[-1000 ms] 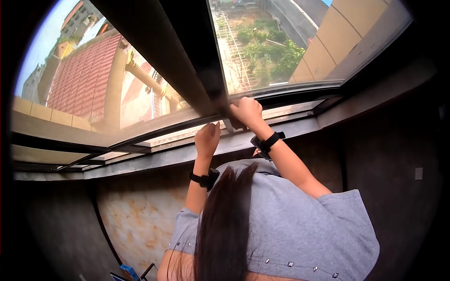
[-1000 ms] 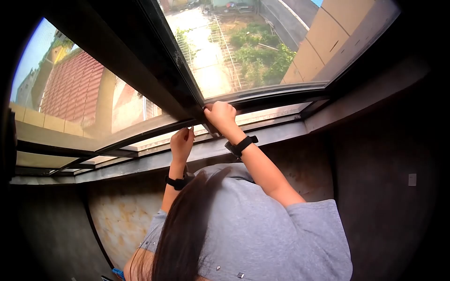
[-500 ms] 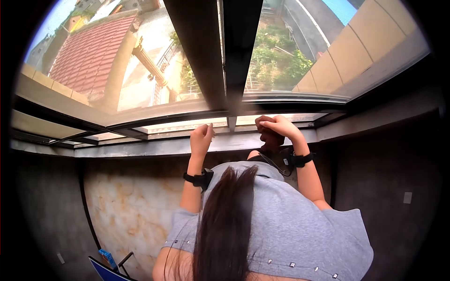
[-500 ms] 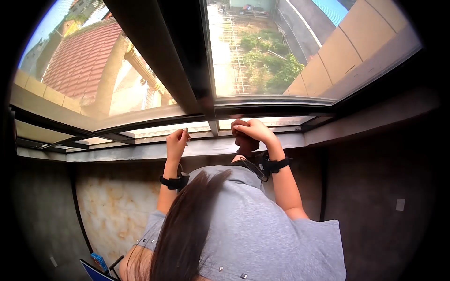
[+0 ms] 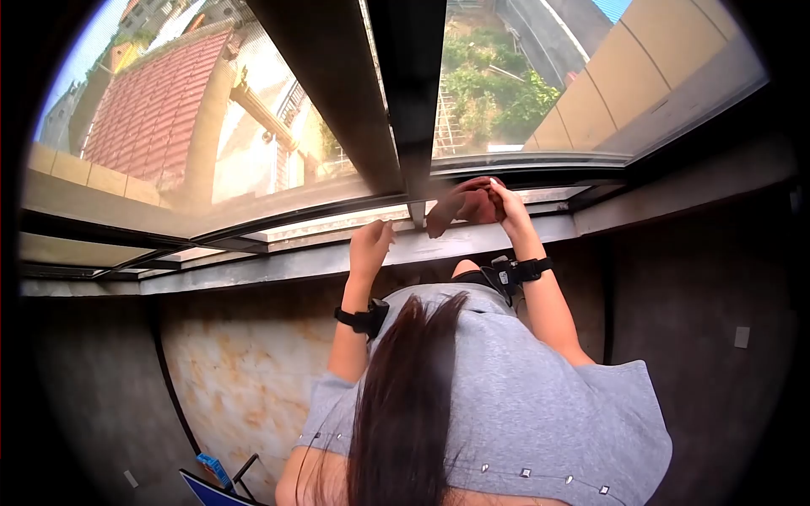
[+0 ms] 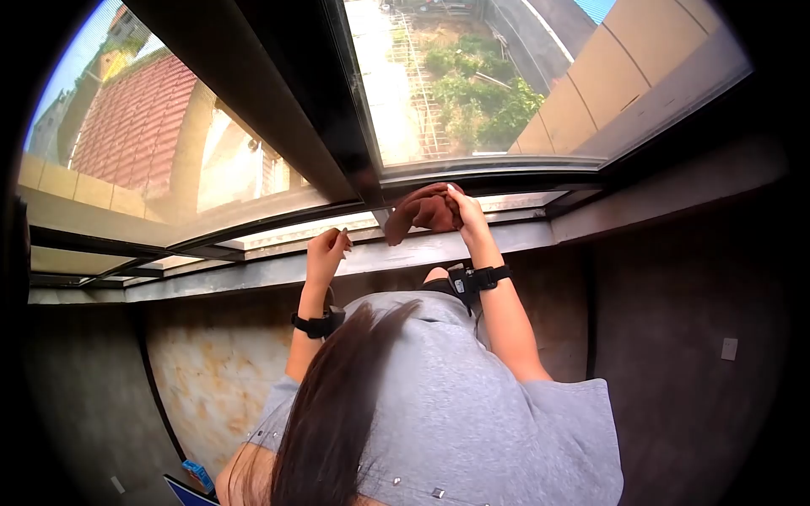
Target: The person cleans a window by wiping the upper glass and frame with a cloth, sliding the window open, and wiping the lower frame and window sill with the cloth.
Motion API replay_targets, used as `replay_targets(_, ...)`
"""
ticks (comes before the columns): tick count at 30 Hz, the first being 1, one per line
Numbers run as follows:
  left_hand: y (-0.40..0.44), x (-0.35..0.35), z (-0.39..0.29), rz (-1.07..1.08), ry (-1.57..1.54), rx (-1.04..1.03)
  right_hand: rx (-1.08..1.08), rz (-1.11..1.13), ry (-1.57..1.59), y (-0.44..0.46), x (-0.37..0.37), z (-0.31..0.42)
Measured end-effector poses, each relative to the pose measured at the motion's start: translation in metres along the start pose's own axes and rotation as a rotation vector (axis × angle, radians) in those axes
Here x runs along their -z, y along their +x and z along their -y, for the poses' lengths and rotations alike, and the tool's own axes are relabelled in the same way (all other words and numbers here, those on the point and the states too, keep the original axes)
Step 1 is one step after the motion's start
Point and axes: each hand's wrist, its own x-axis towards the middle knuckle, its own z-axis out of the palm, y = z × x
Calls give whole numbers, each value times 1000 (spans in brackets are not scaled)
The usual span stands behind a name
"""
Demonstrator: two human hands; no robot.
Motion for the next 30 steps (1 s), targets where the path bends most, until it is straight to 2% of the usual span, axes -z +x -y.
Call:
replay_targets(1,2,-1,1,-1,-16,15,46,-17,10,-7,7,12)
replay_targets(3,4,-4,1,-16,-53,12,172,-255,158,-35,5,41)
replay_targets(5,4,-5,1,-35,-89,8,311,-405,155,-31,39,52)
replay_targets(6,3,-5,2,-17,-80,18,312,-481,60,-30,56,58)
replay_targets(9,3,-5,4,29,-103,34,313,-425,-35,-31,66,66)
replay_targets(11,3,-7,12,60,-131,49,299,-385,-188,-36,44,63)
replay_targets(12,2,-10,17,77,-148,51,309,-294,-211,-37,30,57)
replay_targets(15,3,-16,17,113,-191,67,202,-276,-466,-38,-26,38)
replay_targets(16,3,-18,13,134,-220,73,254,-239,-508,-44,-49,33)
replay_targets(17,4,-20,9,146,-215,73,215,-232,-730,-26,-44,13)
replay_targets(18,5,-22,5,189,-185,62,246,-101,-741,-32,-62,11)
replay_targets(20,9,-28,-1,288,-148,69,257,126,-611,-29,-84,-9)
replay_targets(21,12,-34,-1,303,-142,65,239,160,-599,-32,-97,-9)
replay_targets(24,23,-54,6,395,-148,-9,202,119,-594,-18,-95,-19)
replay_targets(26,29,-60,-7,422,-106,-43,218,76,-300,2,-71,-43)
replay_targets(27,32,-64,-16,444,-68,-79,170,-68,-315,-19,-74,-15)
replay_targets(28,36,-71,-23,500,-75,-51,130,-103,-230,-19,-59,-10)
replay_targets(30,40,-87,-37,533,-88,-166,107,-196,-85,-18,-34,1)
